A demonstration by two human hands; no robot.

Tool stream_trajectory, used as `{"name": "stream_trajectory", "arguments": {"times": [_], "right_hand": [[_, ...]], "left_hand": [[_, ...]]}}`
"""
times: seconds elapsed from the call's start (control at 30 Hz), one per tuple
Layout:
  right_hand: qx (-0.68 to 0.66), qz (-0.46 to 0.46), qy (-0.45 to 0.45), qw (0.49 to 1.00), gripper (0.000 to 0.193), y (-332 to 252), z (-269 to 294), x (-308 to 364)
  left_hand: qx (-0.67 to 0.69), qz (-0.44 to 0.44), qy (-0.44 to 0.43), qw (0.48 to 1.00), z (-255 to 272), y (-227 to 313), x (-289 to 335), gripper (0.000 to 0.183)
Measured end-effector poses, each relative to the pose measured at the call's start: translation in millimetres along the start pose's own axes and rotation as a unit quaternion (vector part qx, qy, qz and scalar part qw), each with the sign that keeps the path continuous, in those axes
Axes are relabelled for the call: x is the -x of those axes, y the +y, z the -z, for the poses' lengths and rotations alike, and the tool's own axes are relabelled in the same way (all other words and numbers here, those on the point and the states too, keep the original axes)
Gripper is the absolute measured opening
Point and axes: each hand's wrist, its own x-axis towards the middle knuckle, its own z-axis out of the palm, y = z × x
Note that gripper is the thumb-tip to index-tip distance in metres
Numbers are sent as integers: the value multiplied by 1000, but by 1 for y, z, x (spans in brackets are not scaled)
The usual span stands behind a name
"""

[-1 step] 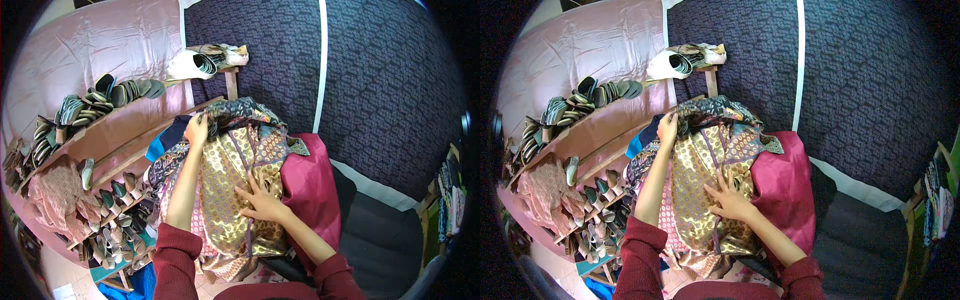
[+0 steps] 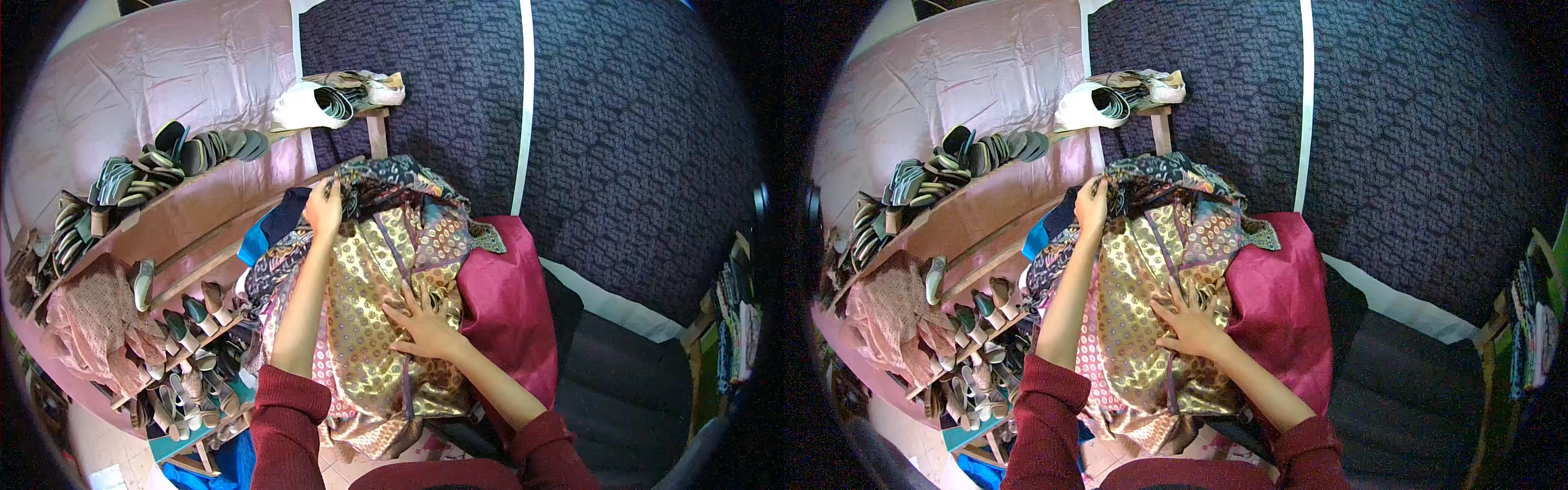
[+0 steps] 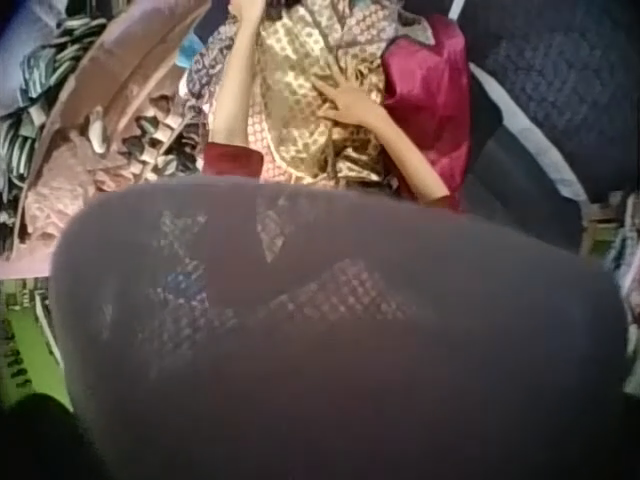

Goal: Folding various pieces of patterned and plain fabric on a work surface in a manufacturing setting.

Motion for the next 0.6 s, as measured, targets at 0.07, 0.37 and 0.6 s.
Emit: {"name": "stream_trajectory", "arguments": {"times": [0.07,0.37,0.6], "right_hand": [[13,-12,8,1000,65,5,-25,-23],[-10,-19,10,1000,68,8,-43,-58],[-169,-154,498,836,68,19,33,-37]], "left_hand": [[96,-17,59,993,-4,13,-9,30],[205,-62,63,975,35,36,-10,22],[22,-178,-96,979,84,53,137,17]]}}
